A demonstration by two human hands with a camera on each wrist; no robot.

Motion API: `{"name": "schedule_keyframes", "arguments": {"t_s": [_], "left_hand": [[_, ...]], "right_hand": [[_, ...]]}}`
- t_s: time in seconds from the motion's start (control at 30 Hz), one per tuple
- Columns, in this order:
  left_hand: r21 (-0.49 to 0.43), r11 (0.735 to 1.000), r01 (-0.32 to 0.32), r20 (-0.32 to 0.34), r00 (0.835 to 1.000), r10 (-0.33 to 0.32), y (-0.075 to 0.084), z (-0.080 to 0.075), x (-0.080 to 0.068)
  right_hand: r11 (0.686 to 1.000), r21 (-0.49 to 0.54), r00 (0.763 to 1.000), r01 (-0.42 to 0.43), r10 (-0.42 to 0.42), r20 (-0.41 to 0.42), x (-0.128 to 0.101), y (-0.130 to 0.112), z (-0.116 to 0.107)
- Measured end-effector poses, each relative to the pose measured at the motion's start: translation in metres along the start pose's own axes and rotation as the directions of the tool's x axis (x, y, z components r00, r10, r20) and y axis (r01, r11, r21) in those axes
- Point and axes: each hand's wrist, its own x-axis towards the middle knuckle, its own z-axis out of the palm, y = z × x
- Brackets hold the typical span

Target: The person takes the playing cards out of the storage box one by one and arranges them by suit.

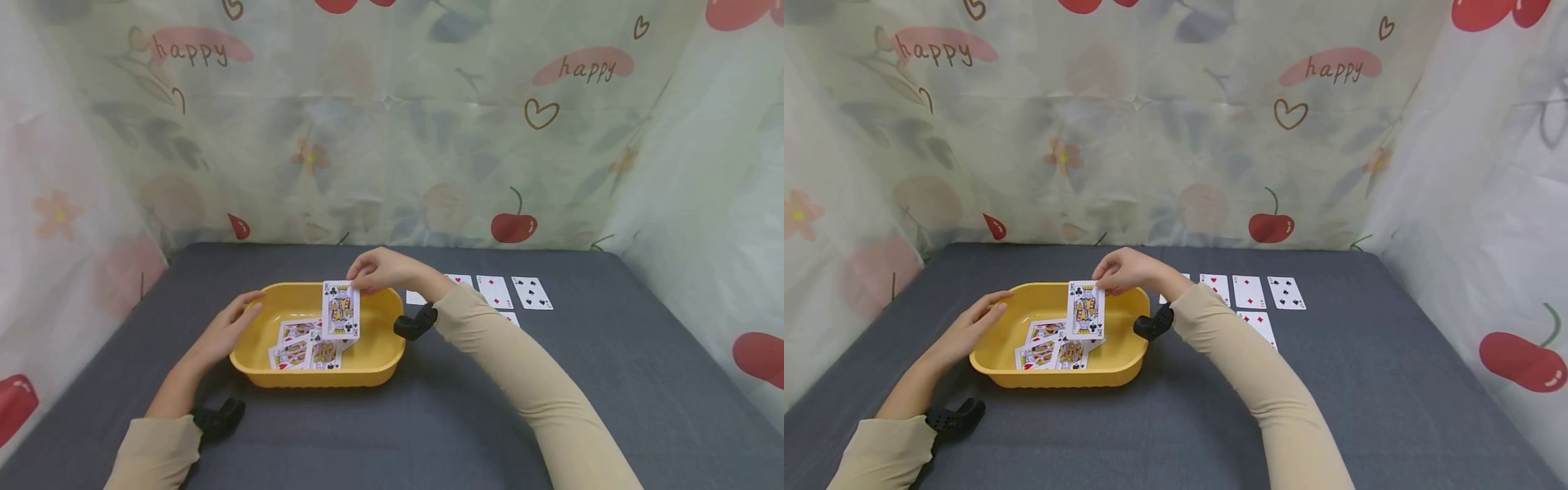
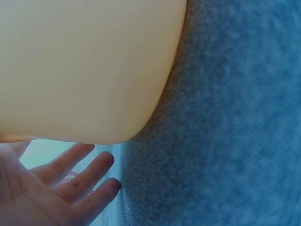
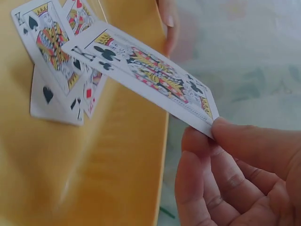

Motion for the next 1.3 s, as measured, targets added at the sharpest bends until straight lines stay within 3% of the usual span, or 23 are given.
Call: {"name": "schedule_keyframes", "arguments": {"t_s": [0.67,0.93,1.3], "left_hand": [[0.0,1.0,0.001,0.007,1.0,-0.001,0.001,0.0,-0.001],[0.0,1.0,0.008,0.009,1.0,-0.008,0.001,0.0,-0.001],[-0.008,1.0,-0.011,0.009,1.0,0.011,0.0,-0.001,-0.001]], "right_hand": [[0.996,0.089,0.996,0.01,-0.001,-0.094,-0.048,0.039,-0.047],[0.99,0.134,0.98,-0.049,0.074,-0.187,-0.063,0.066,-0.061],[0.97,0.225,0.973,-0.094,0.137,-0.185,-0.075,0.107,-0.066]]}}
